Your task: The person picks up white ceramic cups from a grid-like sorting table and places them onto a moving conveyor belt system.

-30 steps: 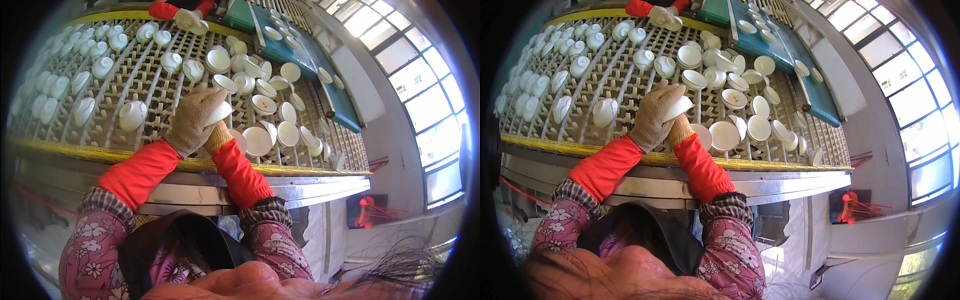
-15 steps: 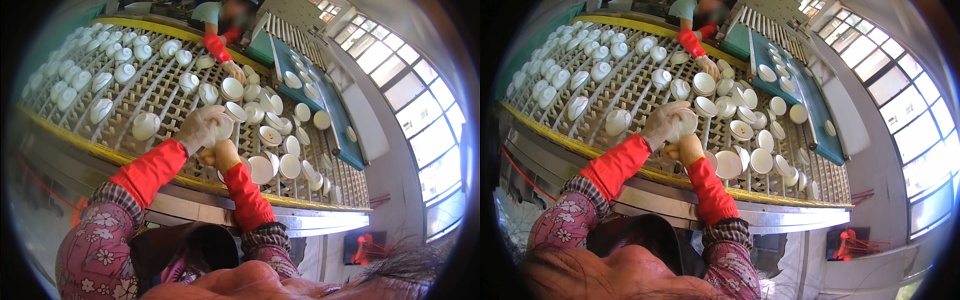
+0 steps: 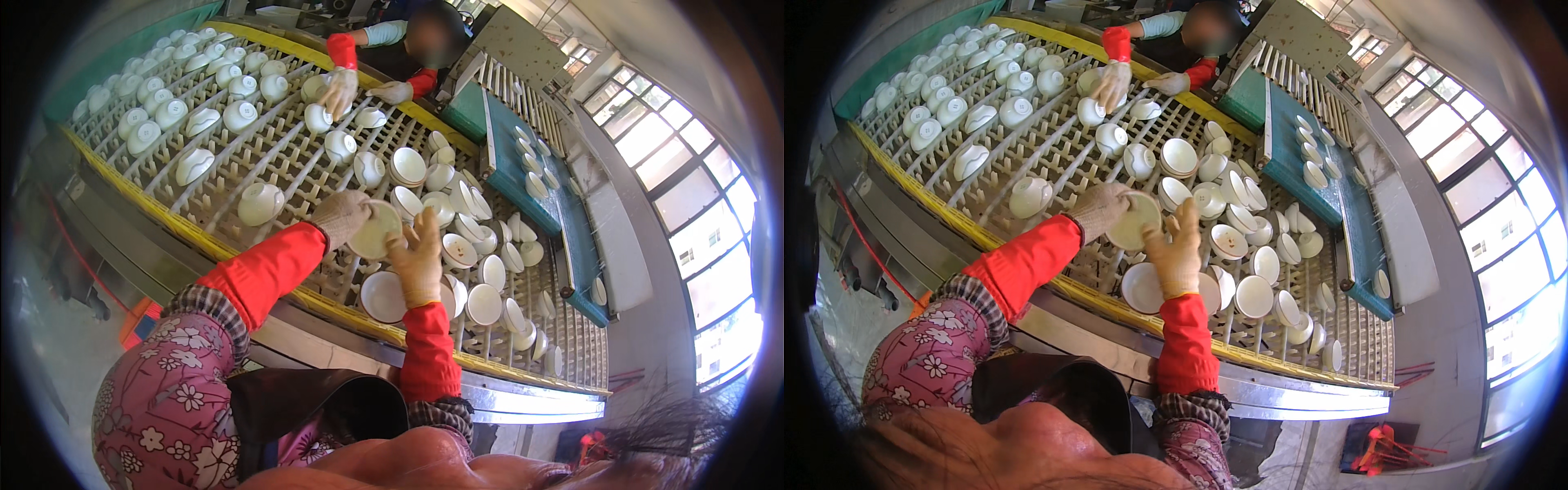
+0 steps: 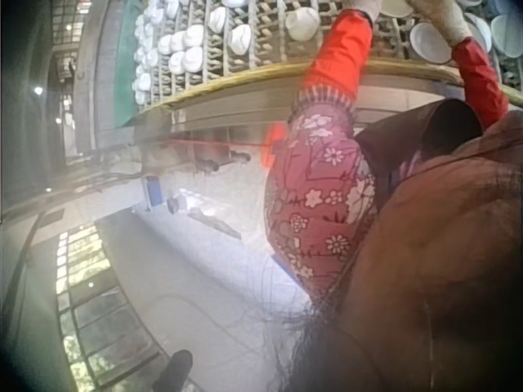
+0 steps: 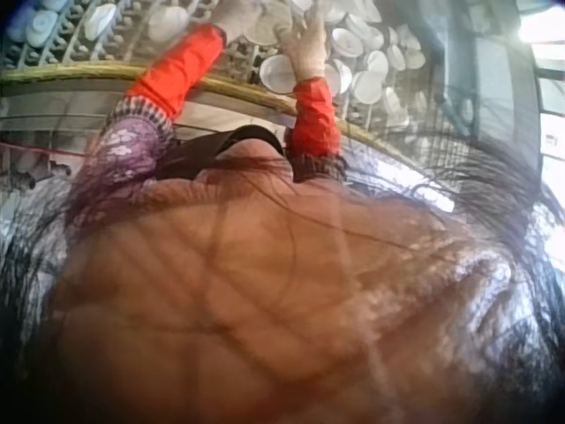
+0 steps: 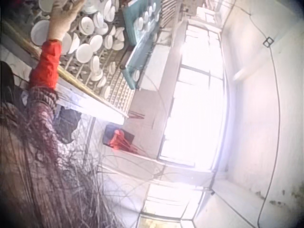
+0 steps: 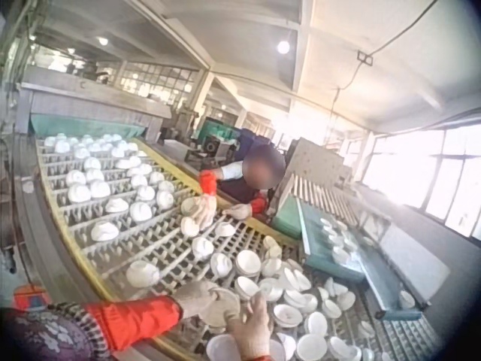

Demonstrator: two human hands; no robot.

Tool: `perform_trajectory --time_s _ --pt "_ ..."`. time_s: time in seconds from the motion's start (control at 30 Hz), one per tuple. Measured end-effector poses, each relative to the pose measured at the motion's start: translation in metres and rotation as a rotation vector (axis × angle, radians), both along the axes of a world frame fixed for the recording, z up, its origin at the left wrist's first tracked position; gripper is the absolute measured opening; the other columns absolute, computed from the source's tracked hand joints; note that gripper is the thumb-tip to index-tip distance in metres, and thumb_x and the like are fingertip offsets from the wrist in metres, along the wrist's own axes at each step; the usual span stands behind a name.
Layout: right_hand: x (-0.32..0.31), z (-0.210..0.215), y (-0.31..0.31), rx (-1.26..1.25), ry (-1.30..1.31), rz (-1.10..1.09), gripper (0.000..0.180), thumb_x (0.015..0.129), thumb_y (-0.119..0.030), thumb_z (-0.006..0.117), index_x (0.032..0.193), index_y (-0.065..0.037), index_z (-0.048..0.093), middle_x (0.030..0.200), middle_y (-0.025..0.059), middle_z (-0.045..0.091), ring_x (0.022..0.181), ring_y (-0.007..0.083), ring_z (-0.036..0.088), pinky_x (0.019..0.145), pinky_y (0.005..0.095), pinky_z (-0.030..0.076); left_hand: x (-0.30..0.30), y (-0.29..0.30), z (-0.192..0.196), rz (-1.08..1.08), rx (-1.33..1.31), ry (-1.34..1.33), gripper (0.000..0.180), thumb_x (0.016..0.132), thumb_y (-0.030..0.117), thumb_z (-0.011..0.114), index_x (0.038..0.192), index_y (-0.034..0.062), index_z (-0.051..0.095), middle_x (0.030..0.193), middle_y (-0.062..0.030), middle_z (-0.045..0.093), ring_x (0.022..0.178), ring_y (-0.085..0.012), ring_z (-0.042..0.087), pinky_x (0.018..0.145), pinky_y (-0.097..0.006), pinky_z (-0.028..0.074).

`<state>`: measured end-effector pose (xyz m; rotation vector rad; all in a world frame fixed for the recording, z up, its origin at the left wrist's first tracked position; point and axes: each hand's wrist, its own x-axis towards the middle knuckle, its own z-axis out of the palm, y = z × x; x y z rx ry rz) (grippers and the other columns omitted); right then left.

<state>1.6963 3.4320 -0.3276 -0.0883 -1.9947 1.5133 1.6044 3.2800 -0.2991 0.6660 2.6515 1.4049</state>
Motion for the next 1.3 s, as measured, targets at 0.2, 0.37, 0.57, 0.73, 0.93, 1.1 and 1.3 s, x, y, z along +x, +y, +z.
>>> perform_trajectory --time_s 0.2,0.37,0.57,0.73,0.93,1.1,1.3 --pt "0.006 0.047 -0.025 0.753 -0.677 -0.024 0.081 0.079 -0.017 0.07 0.15 -0.004 0.032 0.115 0.0235 0.065 0.107 0.0373 0.065 0.088 0.0429 0.054 0.004 0.006 -0.015 -0.38 -0.408 0.346 0.033 0.095 0.034 0.053 0.104 0.0065 0.068 0.106 -0.0172 0.067 0.097 -0.0315 0.065 0.084 -0.04 0.052" --pt "0.002 0.024 0.003 0.489 -0.52 -0.17 0.065 0.081 -0.017 0.069 0.141 -0.006 0.045 0.106 0.0199 0.07 0.103 0.0354 0.067 0.086 0.0419 0.054 0.026 0.019 -0.003 -0.258 0.078 -0.005 0.042 0.091 0.037 0.064 0.119 0.006 0.062 0.113 -0.0147 0.067 0.103 -0.0266 0.064 0.09 -0.036 0.05" --pt "-0.016 -0.016 0.049 0.048 -0.318 -0.077 0.051 0.082 -0.016 0.07 0.129 -0.001 0.055 0.113 0.0192 0.069 0.103 0.0316 0.068 0.089 0.0382 0.053 0.064 0.043 0.003 -0.392 0.634 -0.328 0.055 0.088 0.024 0.069 0.137 0.0065 0.052 0.124 -0.0088 0.063 0.114 -0.0169 0.059 0.101 -0.032 0.046" --pt "-0.006 0.002 0.008 0.35 -0.43 -0.175 0.09 0.078 -0.021 0.076 0.149 0.002 0.026 0.115 0.0238 0.066 0.104 0.0349 0.068 0.088 0.0407 0.054 0.049 0.044 -0.026 -0.034 0.402 -0.056 0.05 0.087 0.027 0.065 0.13 0.003 0.055 0.112 -0.0154 0.067 0.102 -0.0278 0.065 0.091 -0.037 0.052" --pt "-0.012 -0.011 0.049 -0.005 -0.261 0.004 0.082 0.079 -0.018 0.076 0.146 0.003 0.033 0.112 0.0237 0.067 0.106 0.0353 0.067 0.087 0.0386 0.054 0.078 0.06 -0.01 -0.092 0.184 -0.009 0.063 0.086 0.034 0.068 0.137 0.0011 0.047 0.129 -0.0232 0.058 0.119 -0.0349 0.058 0.1 -0.04 0.047" --pt "0.014 0.006 0.048 0.394 -0.455 -0.184 0.043 0.083 -0.015 0.065 0.124 -0.006 0.057 0.112 0.0259 0.066 0.105 0.0385 0.065 0.09 0.0427 0.051 0.087 0.061 -0.004 -0.125 0.201 0.152 0.057 0.087 0.02 0.063 0.138 0.001 0.047 0.125 -0.0232 0.06 0.12 -0.0371 0.057 0.102 -0.039 0.046" --pt "0.015 0.024 0.044 0.513 -0.685 -0.178 0.033 0.087 -0.018 0.051 0.114 -0.004 0.063 0.101 0.0271 0.069 0.096 0.0417 0.068 0.086 0.0475 0.052 0.03 0.046 -0.007 -0.358 0.21 -0.116 0.049 0.08 -0.002 0.049 0.127 0.0055 0.063 0.121 -0.0128 0.068 0.113 -0.0212 0.064 0.1 -0.032 0.048"
